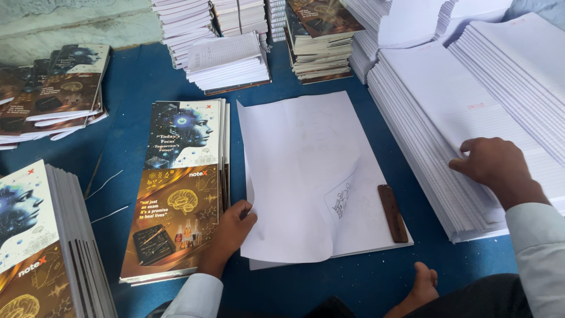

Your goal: The person assembles notebooks by inserting loose lined paper sheets into printed covers. They open the cover, place the paper inside, and then close the cover to complete the unit.

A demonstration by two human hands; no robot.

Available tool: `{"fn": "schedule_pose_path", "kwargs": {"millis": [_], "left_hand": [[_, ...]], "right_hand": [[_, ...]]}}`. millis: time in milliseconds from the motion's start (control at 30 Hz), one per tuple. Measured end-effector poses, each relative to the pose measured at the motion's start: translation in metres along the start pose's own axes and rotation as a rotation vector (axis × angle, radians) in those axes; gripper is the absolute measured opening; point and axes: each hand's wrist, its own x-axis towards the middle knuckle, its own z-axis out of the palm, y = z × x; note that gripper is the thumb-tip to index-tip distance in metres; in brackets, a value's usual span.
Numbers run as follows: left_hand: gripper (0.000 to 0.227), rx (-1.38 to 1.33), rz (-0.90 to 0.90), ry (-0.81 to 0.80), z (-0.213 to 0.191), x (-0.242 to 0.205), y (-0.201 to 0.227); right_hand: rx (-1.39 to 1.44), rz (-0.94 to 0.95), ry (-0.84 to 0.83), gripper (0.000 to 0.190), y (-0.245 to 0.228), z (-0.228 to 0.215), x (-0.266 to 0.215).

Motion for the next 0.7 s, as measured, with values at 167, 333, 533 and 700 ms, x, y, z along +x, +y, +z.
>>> {"fn": "schedule_pose_path", "kwargs": {"millis": [167, 333, 533, 700], "left_hand": [[0.016, -0.042, 0.007, -0.029, -0.003, -0.001, 0.0], [0.016, -0.066, 0.003, -0.041, -0.007, -0.007, 0.01], [0.017, -0.093, -0.033, -0.065, -0.01, -0.011, 0.009], [0.017, -0.082, 0.0, -0.072, -0.009, -0.01, 0.006]], "right_hand": [[0.024, -0.063, -0.02, 0.045, -0.017, -0.028, -0.02], [0.024, -0.099, -0.015, 0.05, -0.032, -0.037, -0.032], [0.275, 0.127, 0.029, 0.074, -0.003, 0.016, 0.002], [0.158, 0.314, 0.158, 0.097, 0.054, 0.097, 0.047]]}}
